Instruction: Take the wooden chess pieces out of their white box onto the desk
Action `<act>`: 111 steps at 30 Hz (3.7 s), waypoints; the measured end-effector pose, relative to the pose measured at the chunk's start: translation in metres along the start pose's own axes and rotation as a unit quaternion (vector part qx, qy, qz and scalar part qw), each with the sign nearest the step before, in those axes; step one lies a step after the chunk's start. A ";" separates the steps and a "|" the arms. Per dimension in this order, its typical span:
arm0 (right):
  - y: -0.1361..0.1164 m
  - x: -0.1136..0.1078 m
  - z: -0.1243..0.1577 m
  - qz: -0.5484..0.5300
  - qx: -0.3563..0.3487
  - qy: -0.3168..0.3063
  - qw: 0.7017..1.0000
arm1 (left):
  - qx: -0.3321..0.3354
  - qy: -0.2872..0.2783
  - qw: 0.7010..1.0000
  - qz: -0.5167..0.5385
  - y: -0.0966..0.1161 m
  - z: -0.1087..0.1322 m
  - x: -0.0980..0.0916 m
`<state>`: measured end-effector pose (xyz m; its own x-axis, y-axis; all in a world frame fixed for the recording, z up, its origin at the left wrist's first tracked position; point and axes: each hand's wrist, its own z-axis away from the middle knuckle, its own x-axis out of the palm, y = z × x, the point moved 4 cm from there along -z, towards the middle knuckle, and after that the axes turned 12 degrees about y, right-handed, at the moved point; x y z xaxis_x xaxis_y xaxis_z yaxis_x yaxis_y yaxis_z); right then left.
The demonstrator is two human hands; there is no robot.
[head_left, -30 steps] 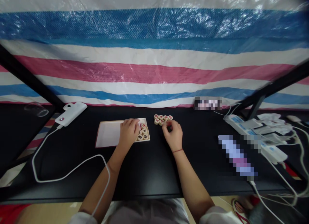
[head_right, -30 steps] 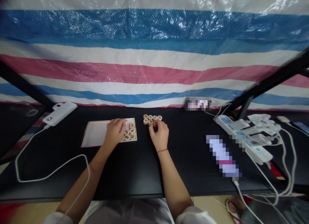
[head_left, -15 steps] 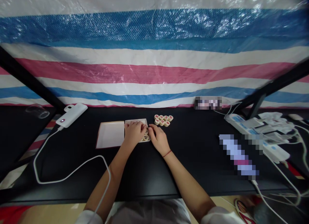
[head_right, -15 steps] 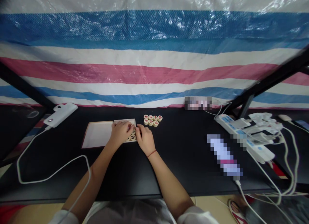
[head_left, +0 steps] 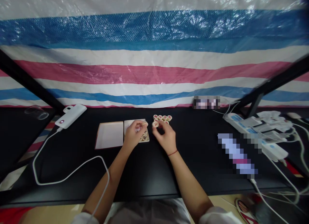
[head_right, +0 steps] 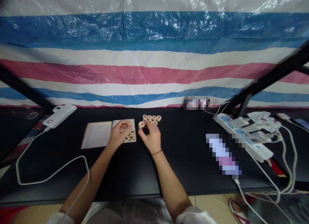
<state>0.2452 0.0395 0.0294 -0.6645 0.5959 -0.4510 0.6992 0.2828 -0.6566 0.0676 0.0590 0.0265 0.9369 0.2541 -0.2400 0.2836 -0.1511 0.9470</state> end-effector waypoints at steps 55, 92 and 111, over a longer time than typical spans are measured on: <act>0.088 -0.019 -0.013 0.162 0.072 0.015 0.984 | 0.304 0.010 0.927 -0.221 0.004 0.003 -0.004; -0.028 0.047 0.031 0.216 -0.152 -0.271 0.926 | 0.185 -0.038 0.871 -0.453 -0.019 0.005 -0.056; -0.031 0.049 0.034 0.186 -0.130 -0.239 0.944 | 0.164 -0.051 0.910 -0.377 -0.021 -0.002 -0.067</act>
<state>0.1822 0.0342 0.0066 -0.3592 0.3010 -0.8834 0.9076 0.3332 -0.2554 -0.0018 0.0467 0.0226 0.4594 0.3160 -0.8301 0.8842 -0.2516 0.3936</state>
